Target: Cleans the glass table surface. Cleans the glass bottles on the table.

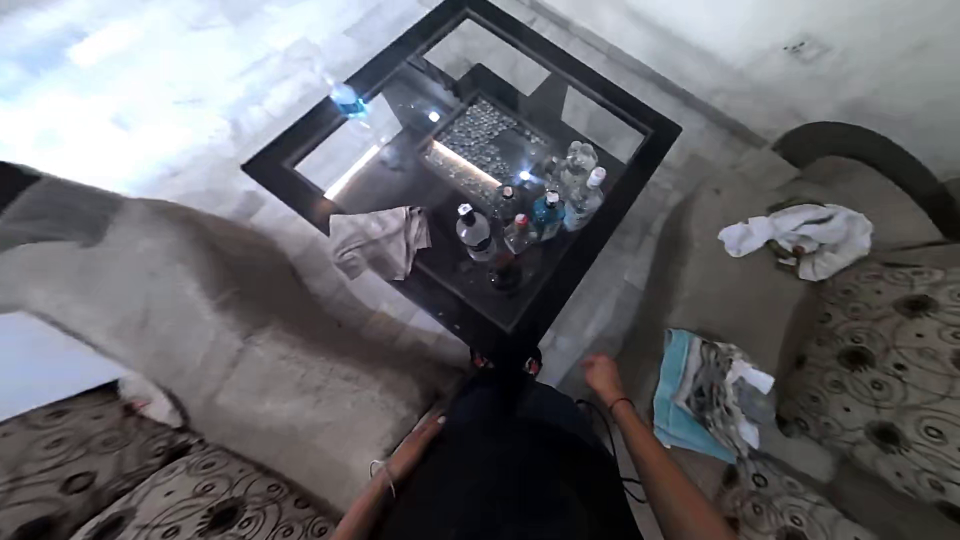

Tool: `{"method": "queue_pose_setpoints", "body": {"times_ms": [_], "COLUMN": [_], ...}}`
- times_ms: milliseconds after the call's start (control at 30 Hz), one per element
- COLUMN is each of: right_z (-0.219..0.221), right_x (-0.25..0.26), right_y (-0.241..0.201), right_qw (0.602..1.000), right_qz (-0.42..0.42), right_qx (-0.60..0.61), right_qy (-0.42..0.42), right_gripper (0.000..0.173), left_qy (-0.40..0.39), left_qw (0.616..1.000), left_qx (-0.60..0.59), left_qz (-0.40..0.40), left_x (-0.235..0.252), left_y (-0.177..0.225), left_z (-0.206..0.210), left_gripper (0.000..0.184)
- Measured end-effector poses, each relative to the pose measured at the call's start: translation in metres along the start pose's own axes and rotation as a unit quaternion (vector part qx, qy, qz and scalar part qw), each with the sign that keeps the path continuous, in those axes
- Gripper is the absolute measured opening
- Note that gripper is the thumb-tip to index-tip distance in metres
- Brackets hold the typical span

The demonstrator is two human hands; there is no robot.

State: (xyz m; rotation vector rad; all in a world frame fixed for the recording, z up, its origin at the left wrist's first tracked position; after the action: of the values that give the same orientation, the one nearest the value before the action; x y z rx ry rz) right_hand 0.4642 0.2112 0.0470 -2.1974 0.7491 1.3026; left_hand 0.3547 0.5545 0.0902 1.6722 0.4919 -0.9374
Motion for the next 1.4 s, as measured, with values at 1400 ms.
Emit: {"method": "queue_pose_setpoints", "body": {"times_ms": [1400], "right_z": [0.087], "right_x": [-0.004], "right_y": [-0.073], "right_qw": [0.957], "right_qz": [-0.079], "right_qx": [-0.126], "right_qy": [-0.248], "right_gripper": [0.046], "left_qy": [0.162], "left_qw": [0.975], "left_qx": [-0.022], "left_qz": [-0.148], "left_x": [-0.024], "left_y": [-0.088], "left_z": [-0.096], "left_gripper": [0.042]}}
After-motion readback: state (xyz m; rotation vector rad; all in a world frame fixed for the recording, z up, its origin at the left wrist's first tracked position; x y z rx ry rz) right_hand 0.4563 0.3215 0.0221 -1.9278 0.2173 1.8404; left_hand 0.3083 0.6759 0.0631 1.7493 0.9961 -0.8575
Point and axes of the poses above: each hand's wrist, its own x-axis towards the middle knuckle, its own z-axis out of the palm, y = z × x, the point moved 6 cm from there along x, towards the middle knuckle, and after that the axes turned 12 degrees about z, right-handed, at the moved point
